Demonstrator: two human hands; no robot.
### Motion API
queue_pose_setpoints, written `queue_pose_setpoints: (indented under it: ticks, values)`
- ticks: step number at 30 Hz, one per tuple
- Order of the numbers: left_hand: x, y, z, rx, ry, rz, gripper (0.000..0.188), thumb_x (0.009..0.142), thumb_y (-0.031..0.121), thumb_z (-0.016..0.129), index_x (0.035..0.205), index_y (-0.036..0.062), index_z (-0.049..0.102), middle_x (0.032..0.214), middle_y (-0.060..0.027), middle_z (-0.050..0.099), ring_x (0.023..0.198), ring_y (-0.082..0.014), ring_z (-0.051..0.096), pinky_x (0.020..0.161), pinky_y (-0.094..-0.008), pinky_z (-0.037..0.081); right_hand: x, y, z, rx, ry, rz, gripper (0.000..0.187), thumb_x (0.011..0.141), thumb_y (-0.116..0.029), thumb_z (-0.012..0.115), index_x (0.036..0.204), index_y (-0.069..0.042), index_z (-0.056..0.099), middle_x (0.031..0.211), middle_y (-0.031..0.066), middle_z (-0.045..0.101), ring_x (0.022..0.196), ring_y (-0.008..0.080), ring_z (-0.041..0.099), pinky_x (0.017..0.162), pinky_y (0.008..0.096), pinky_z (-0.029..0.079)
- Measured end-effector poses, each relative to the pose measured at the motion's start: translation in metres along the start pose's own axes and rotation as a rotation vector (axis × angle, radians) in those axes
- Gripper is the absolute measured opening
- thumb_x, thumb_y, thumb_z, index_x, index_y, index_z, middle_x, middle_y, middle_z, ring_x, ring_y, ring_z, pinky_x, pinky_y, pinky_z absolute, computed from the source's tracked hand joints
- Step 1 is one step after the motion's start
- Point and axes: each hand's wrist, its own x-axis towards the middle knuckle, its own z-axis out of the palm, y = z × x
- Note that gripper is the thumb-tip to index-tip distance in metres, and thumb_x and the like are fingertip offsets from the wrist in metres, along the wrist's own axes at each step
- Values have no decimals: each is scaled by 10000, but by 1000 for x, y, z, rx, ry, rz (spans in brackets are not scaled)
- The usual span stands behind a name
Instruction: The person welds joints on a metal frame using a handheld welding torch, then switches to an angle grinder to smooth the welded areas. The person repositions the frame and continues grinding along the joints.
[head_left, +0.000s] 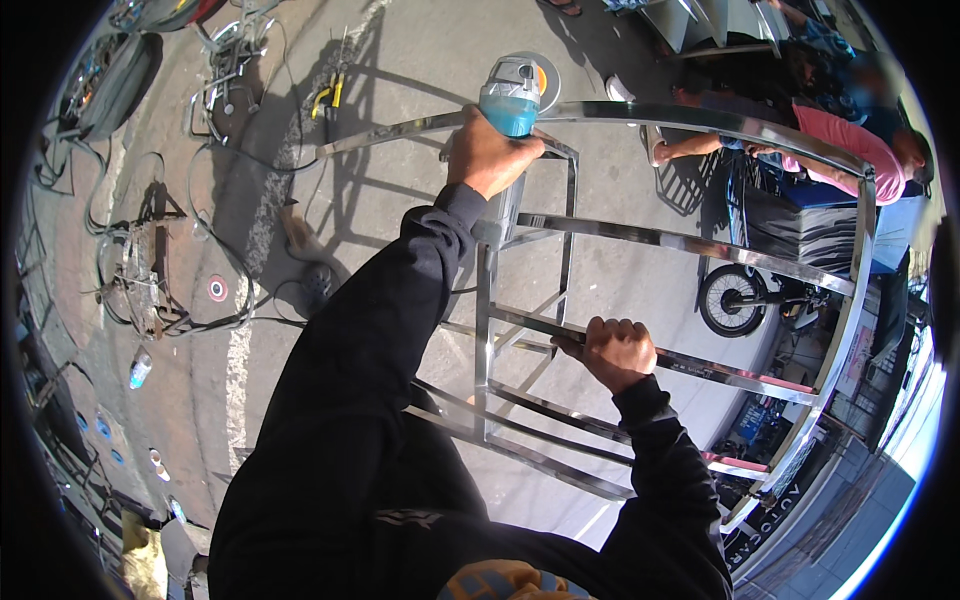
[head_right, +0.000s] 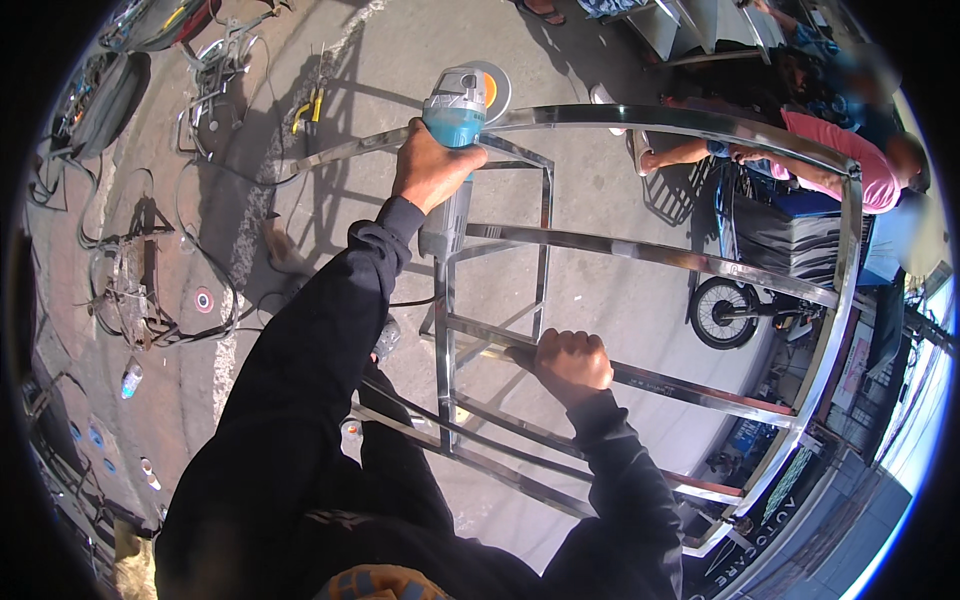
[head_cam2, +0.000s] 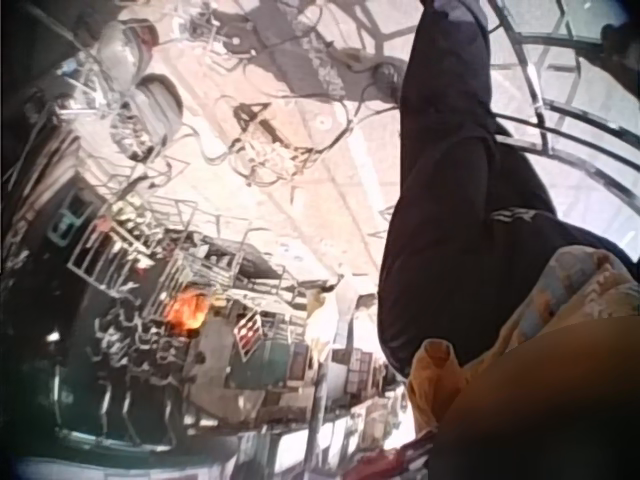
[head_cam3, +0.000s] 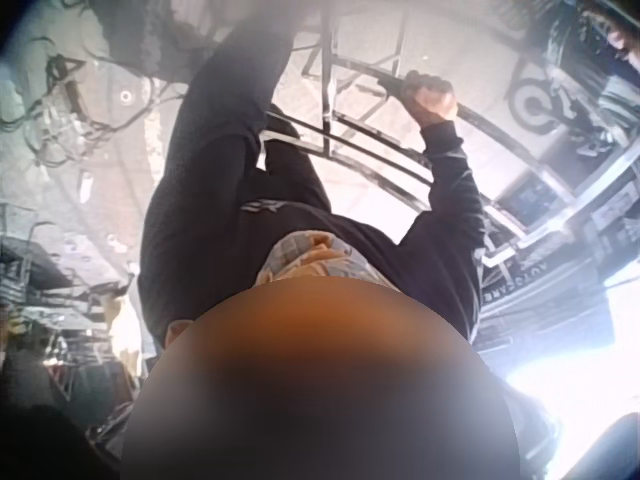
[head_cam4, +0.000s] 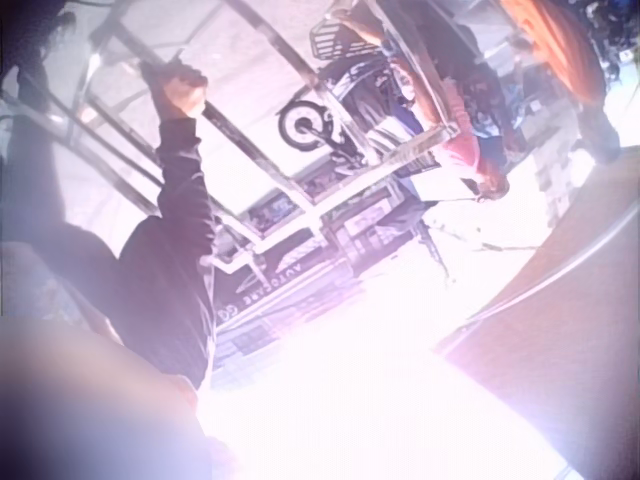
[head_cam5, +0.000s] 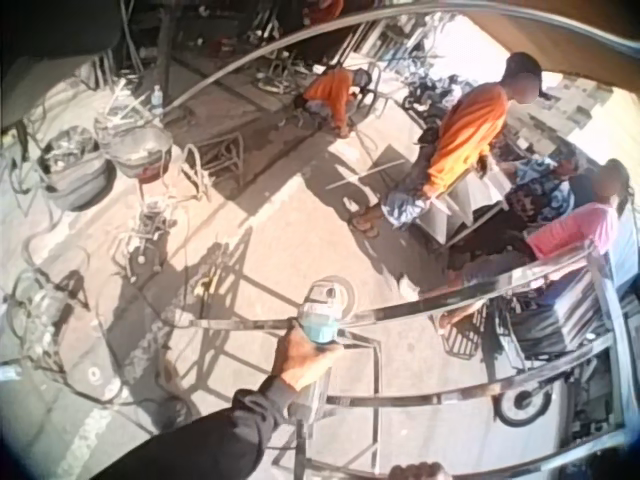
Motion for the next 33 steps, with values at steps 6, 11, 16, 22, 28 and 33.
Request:
queue_pose_setpoints:
  ticks: [6,11,16,22,28,33]
  values:
    - [22,-80,-32,-93,28,-225,736,675,277,849,1180,-100,467,1071,-244,705,970,-328,719,874,-379,574,-1,2,2,0,0,-5,623,827,-689,694,613,-119,562,560,52,608,523,224,617,523,342,474]
    - [12,-64,-23,-109,21,-173,700,665,281,829,1167,-86,508,1030,-218,706,945,-322,712,853,-380,575,1,-2,1,-1,34,-16,619,833,-683,693,623,-115,565,557,55,607,524,226,620,524,344,477]
    - [-4,4,-3,-124,-124,-18,617,670,285,801,1105,-70,544,1002,-224,713,884,-332,719,801,-400,578,2,-4,1,-22,18,-17,618,835,-680,694,623,-115,564,558,53,608,523,226,622,527,340,480]
    - [-2,-7,-11,-26,-21,-46,569,674,296,804,1049,-68,578,964,-233,719,919,-343,727,825,-401,576,2,0,3,0,19,-15,626,832,-689,690,615,-115,565,559,52,610,518,222,619,512,336,474]
    - [10,-70,-42,-100,-30,-181,710,670,292,828,1186,-76,509,1021,-224,714,915,-313,723,839,-390,579,1,0,2,-3,31,-16,630,825,-690,696,607,-115,561,552,49,606,511,218,617,500,336,467]
    - [-4,-38,-24,-37,-7,-111,749,686,298,796,1201,-111,436,1022,-290,697,943,-400,721,847,-418,587,2,-4,-3,5,-3,-13,611,812,-673,708,624,-109,568,554,34,584,520,208,609,514,332,472]
